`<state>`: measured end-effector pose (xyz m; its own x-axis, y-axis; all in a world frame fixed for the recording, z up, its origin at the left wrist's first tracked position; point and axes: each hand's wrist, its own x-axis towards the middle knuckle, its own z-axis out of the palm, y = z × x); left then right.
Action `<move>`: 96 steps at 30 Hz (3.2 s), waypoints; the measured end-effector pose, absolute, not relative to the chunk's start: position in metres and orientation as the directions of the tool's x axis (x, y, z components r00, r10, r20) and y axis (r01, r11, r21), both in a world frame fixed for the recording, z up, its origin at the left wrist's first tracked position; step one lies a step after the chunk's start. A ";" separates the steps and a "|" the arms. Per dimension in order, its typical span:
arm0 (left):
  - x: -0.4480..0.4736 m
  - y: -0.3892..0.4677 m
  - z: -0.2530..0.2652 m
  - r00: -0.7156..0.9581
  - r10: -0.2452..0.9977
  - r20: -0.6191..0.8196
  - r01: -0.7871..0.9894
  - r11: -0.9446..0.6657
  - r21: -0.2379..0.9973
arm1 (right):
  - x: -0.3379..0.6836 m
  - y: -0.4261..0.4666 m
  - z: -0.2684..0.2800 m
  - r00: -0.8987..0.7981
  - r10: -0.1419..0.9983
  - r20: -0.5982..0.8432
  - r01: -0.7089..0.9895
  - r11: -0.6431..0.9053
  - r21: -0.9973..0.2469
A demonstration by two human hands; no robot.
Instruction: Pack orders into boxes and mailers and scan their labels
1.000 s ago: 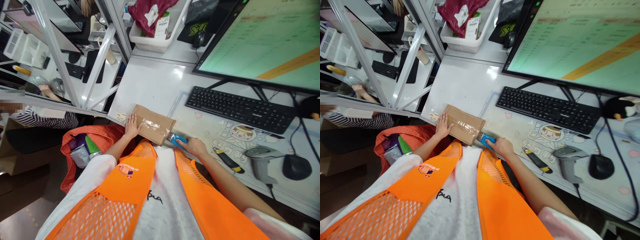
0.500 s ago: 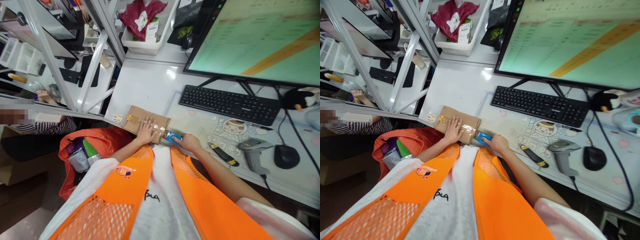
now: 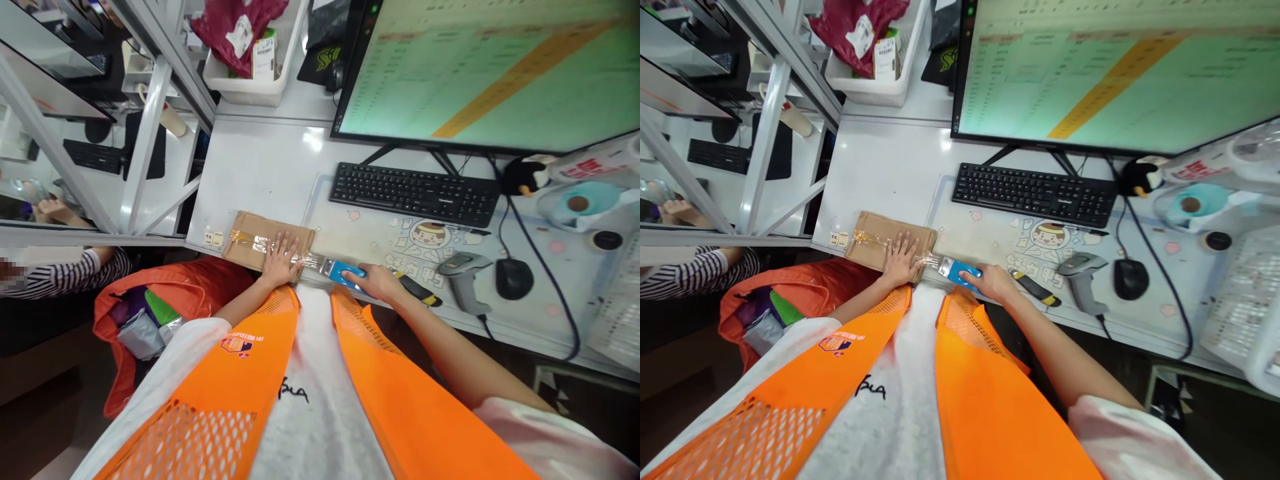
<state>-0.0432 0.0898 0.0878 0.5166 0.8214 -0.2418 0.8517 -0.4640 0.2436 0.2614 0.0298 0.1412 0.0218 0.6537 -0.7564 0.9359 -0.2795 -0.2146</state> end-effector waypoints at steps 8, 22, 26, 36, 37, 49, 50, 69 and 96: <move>-0.043 0.089 0.091 0.520 0.822 -0.234 0.850 -0.469 0.241 | 0.267 0.025 0.144 -0.007 0.665 -0.747 0.929 -0.272 -0.251; -0.042 0.093 0.095 0.530 0.803 -0.271 0.840 -0.455 0.294 | 0.205 0.061 0.134 0.181 0.601 -0.778 0.932 -0.358 -0.059; -0.055 0.103 0.101 0.602 0.761 -0.243 0.786 -0.509 0.351 | 0.170 0.087 0.137 0.227 0.609 -0.760 0.927 -0.375 -0.024; -0.078 0.113 0.081 0.719 0.682 -0.133 0.669 -0.626 0.401 | 0.114 0.122 0.160 0.358 0.569 -0.740 0.906 -0.404 0.127; -0.077 0.112 0.080 0.718 0.685 -0.123 0.667 -0.627 0.403 | 0.110 0.123 0.160 0.374 0.557 -0.741 0.901 -0.409 0.146; -0.079 0.110 0.075 0.724 0.687 -0.065 0.632 -0.622 0.462 | 0.095 0.117 0.149 0.434 0.518 -0.737 0.879 -0.423 0.221; -0.080 0.111 0.075 0.723 0.688 -0.065 0.632 -0.621 0.464 | 0.098 0.117 0.149 0.429 0.519 -0.739 0.881 -0.421 0.216; -0.078 0.119 0.095 0.684 0.696 -0.217 0.715 -0.582 0.387 | 0.210 0.052 0.128 0.547 0.630 -0.551 0.696 -0.708 -0.118; -0.142 0.170 0.102 -0.082 0.969 -0.234 0.956 0.143 0.257 | 0.088 0.023 0.057 0.014 0.780 -0.625 0.187 -0.616 -0.765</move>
